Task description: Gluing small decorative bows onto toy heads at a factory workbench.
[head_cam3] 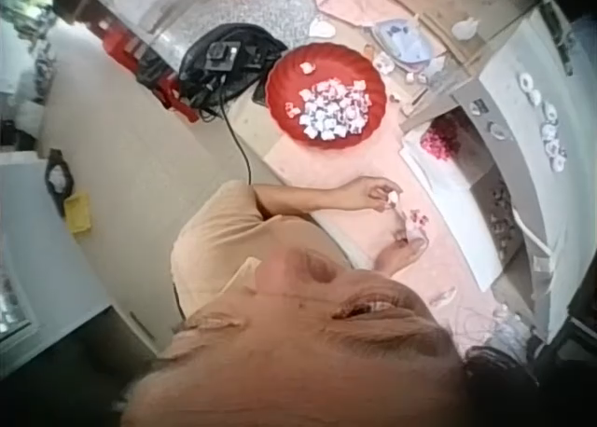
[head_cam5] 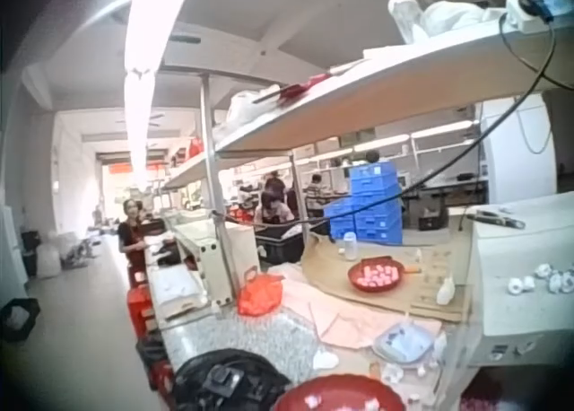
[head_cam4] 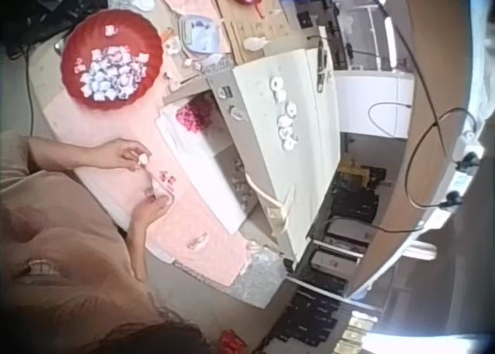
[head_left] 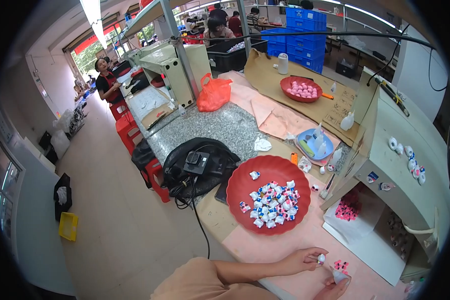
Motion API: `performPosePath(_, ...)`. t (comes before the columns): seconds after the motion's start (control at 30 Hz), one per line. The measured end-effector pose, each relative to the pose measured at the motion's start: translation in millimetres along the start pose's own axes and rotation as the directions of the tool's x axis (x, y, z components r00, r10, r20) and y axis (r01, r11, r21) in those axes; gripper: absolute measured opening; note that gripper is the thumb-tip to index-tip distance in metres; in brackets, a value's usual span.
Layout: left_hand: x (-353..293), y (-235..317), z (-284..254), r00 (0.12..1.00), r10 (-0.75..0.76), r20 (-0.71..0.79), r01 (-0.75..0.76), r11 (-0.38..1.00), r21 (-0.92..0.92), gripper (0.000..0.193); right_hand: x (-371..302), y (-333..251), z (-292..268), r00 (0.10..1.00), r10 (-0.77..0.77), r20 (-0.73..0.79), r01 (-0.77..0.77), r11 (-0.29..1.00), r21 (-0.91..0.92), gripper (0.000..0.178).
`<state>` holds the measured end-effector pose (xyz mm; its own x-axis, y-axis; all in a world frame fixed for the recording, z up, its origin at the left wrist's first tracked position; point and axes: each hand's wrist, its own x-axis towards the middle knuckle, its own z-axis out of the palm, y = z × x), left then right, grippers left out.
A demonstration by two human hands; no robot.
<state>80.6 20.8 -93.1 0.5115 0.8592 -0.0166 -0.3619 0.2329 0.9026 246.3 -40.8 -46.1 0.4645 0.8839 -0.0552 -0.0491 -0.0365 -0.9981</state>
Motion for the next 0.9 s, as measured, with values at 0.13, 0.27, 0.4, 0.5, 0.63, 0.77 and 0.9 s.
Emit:
performPosePath(0.13, 1, 2, -2, 0.999, -0.052, -0.007, 0.052, 0.998, -0.023, 0.056, 0, -7, 6, 0.998, -0.058, 0.005, 0.058, 0.997, -0.057, 0.044)
performPosePath(0.27, -1, 6, 0, 0.998, -0.049, -0.041, 0.049, 0.999, -0.001, 0.053, -3, -11, 10, 0.995, -0.096, 0.030, 0.098, 0.992, -0.075, 0.045)
performPosePath(0.4, -6, 15, 3, 0.995, -0.101, -0.013, 0.100, 0.994, -0.048, 0.050, -4, -4, 8, 0.998, -0.066, -0.002, 0.066, 0.996, 0.055, 0.044)
performPosePath(0.5, -8, 11, -1, 0.999, -0.019, -0.026, 0.019, 1.000, 0.009, 0.048, -5, -3, 9, 0.997, -0.072, 0.000, 0.072, 0.997, 0.016, 0.044)
performPosePath(0.63, -6, 10, -1, 0.999, -0.044, -0.031, 0.046, 0.997, 0.066, 0.050, 7, 21, 3, 0.988, -0.156, 0.010, 0.153, 0.974, 0.166, 0.042)
performPosePath(0.77, -5, 17, 2, 0.999, -0.001, -0.054, 0.010, 0.988, 0.153, 0.051, 8, 23, -2, 0.990, -0.137, 0.011, 0.134, 0.976, 0.173, 0.042)
performPosePath(0.9, -4, 10, 3, 0.995, 0.066, -0.080, -0.057, 0.993, 0.106, 0.052, 11, 27, -6, 0.991, -0.128, 0.041, 0.118, 0.974, 0.194, 0.044)
